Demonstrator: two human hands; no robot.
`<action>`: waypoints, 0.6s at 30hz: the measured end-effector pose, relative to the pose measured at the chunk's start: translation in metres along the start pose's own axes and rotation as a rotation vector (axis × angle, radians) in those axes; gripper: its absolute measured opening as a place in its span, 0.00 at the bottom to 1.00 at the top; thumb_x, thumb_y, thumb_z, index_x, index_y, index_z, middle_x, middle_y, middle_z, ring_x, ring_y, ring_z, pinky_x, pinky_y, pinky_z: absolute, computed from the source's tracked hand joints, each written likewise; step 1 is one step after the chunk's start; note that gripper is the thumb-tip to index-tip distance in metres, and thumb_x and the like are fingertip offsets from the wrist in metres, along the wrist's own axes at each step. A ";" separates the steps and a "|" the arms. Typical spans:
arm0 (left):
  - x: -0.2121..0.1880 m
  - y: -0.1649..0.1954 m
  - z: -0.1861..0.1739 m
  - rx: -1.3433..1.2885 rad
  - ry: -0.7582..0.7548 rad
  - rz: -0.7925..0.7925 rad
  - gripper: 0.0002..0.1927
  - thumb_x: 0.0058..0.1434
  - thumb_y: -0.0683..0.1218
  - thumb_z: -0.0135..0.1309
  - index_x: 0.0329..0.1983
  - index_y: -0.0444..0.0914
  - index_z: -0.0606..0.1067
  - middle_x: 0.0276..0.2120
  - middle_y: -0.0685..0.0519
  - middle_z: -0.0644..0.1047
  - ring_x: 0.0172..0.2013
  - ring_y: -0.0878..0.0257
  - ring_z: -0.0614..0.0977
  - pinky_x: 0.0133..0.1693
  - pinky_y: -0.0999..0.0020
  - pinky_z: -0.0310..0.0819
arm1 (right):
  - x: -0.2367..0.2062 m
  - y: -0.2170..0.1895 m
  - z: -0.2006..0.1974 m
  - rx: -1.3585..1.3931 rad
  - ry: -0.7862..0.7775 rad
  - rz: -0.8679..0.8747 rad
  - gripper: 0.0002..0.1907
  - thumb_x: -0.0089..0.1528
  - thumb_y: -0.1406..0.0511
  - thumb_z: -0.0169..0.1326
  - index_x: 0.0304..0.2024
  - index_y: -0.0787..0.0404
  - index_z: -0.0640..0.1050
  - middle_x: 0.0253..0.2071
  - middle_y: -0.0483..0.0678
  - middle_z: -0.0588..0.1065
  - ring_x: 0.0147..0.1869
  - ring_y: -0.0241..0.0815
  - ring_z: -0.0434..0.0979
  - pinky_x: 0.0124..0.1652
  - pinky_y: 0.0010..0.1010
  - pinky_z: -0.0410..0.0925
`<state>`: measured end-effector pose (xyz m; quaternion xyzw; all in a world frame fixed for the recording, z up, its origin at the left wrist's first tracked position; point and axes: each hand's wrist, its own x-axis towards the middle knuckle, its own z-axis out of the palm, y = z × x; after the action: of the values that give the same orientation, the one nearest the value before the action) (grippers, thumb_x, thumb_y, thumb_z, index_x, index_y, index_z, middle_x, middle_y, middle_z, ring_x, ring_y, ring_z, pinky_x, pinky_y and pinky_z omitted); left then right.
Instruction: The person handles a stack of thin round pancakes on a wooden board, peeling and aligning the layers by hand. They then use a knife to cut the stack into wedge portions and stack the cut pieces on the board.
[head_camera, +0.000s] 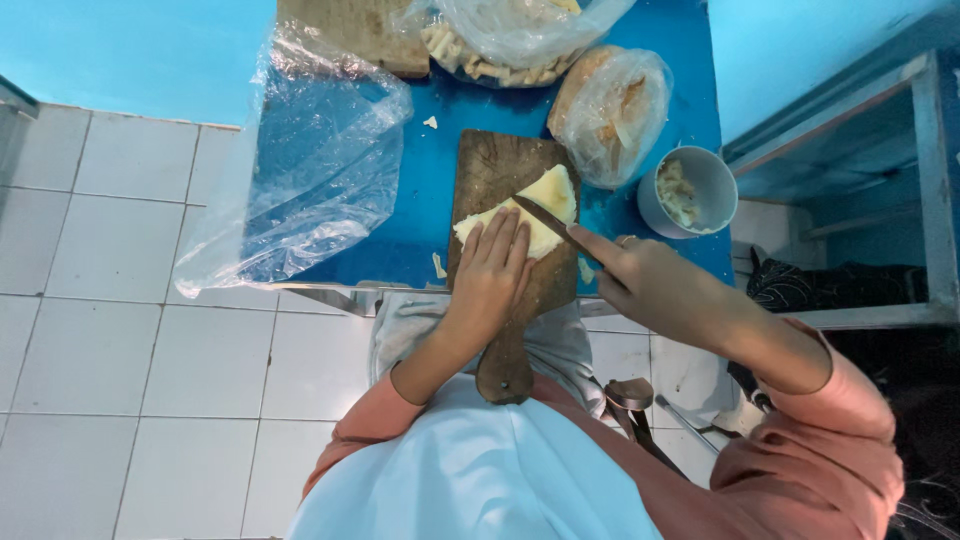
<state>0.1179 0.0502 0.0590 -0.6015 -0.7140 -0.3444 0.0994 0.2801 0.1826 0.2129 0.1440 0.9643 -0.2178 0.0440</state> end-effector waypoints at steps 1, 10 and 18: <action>0.000 0.000 0.000 0.003 0.000 0.001 0.25 0.66 0.47 0.57 0.63 0.30 0.71 0.65 0.39 0.70 0.68 0.48 0.69 0.68 0.49 0.59 | 0.002 -0.001 -0.002 -0.003 -0.006 -0.006 0.31 0.60 0.70 0.51 0.67 0.67 0.64 0.30 0.64 0.75 0.30 0.61 0.77 0.31 0.47 0.68; 0.001 0.001 -0.001 -0.006 -0.001 0.001 0.24 0.66 0.46 0.56 0.62 0.30 0.72 0.65 0.39 0.71 0.68 0.48 0.69 0.68 0.49 0.59 | 0.006 -0.008 -0.007 -0.052 -0.022 -0.036 0.32 0.60 0.70 0.51 0.67 0.71 0.62 0.30 0.65 0.75 0.30 0.61 0.77 0.31 0.47 0.67; 0.003 0.002 -0.002 -0.018 -0.003 -0.003 0.24 0.66 0.47 0.56 0.62 0.30 0.72 0.64 0.39 0.71 0.68 0.48 0.69 0.67 0.49 0.59 | 0.008 -0.011 -0.010 -0.023 -0.054 0.001 0.30 0.61 0.70 0.50 0.66 0.68 0.63 0.30 0.64 0.75 0.31 0.61 0.77 0.32 0.48 0.67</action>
<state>0.1185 0.0511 0.0627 -0.6018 -0.7120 -0.3498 0.0924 0.2691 0.1795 0.2247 0.1381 0.9651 -0.2106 0.0717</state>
